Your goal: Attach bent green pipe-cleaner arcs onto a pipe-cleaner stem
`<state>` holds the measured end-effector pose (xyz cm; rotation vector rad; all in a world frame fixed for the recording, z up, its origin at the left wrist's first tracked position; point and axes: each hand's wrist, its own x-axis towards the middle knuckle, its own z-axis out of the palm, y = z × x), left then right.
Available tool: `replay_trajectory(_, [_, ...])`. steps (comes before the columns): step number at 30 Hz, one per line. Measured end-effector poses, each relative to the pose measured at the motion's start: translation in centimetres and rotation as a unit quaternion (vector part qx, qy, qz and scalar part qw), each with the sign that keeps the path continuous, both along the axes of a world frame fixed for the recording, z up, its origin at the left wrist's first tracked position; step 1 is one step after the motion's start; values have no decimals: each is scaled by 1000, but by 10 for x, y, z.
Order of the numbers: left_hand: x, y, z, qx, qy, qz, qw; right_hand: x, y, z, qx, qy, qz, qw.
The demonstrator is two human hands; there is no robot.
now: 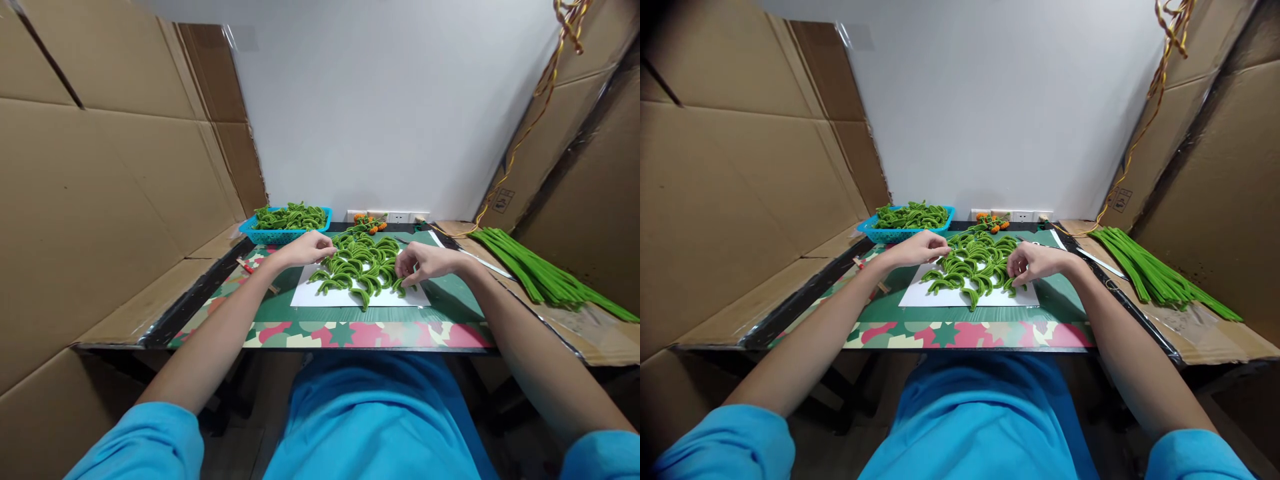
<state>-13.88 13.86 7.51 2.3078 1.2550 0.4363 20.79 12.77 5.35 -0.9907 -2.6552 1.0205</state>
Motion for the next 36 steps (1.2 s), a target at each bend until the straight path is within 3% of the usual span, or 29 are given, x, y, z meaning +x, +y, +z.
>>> replay_trajectory(4, [2, -2, 2, 3, 3, -1, 1000, 0, -2, 0, -42, -7, 37, 998])
replay_trajectory(12, [0, 1, 1, 2, -7, -5, 1000, -10, -7, -5, 19, -33, 49, 998])
replay_trajectory(21, [-2, 6, 1, 17, -4, -9, 1000, 1, -8, 7, -13, 12, 79, 997])
replay_trajectory(23, [-3, 6, 1, 15, -10, -6, 1000, 4, -6, 9, -11, 44, 59, 997])
replay_trajectory(25, [-4, 7, 1, 12, -19, -1, 1000, 9, 1, 8, 43, 87, -27, 995])
replay_trajectory(27, [-6, 9, 1, 12, -37, 2, 999, 17, 12, 3, 165, 116, -205, 958])
replay_trajectory(28, [-7, 10, 2, 10, -42, 4, 999, 23, 18, -1, 233, 97, -312, 916])
replay_trajectory(30, [-8, 12, 3, 5, -52, 6, 999, 39, 29, -10, 320, 28, -511, 797])
replay_trajectory(31, [-8, 12, 3, 3, -58, 8, 998, 49, 34, -15, 339, -6, -567, 751])
replay_trajectory(33, [-7, 12, 4, 6, -65, 14, 998, 69, 39, -26, 357, -54, -632, 686])
replay_trajectory(36, [-5, 11, 6, 22, -77, 24, 997, 93, 40, -43, 326, -90, -690, 639])
